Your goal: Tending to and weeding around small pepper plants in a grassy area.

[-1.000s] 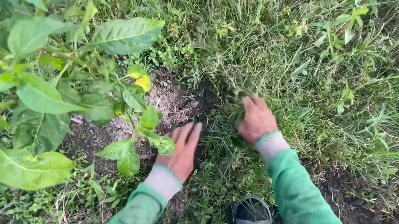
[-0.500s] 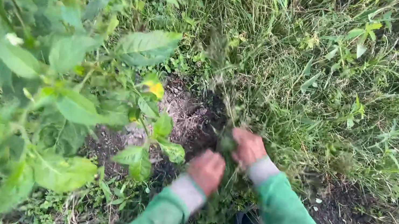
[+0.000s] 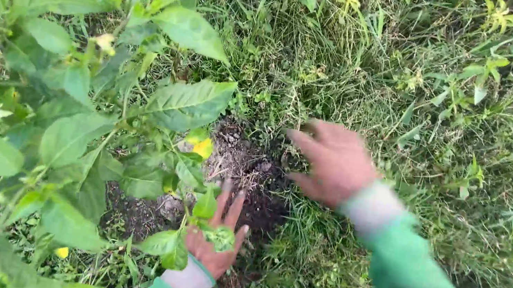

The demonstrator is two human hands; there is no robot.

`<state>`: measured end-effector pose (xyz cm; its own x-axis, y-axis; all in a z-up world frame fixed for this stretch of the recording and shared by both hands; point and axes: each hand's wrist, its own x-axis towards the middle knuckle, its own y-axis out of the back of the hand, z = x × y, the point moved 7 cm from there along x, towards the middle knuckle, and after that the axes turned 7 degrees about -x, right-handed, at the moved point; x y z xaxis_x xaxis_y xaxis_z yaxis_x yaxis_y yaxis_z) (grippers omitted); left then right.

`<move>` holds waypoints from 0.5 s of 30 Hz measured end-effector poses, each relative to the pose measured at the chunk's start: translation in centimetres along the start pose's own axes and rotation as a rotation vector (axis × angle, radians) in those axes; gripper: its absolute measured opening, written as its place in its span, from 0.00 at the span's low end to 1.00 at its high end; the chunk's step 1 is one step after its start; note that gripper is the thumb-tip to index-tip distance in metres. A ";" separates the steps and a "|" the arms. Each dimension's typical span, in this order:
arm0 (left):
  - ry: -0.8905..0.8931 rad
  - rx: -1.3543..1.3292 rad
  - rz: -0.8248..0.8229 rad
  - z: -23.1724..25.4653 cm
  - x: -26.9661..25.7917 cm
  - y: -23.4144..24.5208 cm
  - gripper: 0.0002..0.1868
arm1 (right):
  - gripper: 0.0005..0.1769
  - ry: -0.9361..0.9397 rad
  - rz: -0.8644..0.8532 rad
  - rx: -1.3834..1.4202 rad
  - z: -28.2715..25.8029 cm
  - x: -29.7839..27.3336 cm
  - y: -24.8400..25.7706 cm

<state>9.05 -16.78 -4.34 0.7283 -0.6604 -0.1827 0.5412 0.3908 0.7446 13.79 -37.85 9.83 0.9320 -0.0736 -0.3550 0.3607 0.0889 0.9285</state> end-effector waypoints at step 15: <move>-0.309 0.237 0.192 -3.0 0.5 -3.1 0.43 | 0.25 0.265 -0.011 0.176 -3.4 20.1 -12.2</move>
<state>9.01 -16.42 -8.68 0.6265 -0.7653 0.1474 0.2708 0.3911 0.8796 28.25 -37.01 -9.03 0.9135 0.1900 -0.3599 0.3805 -0.0852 0.9208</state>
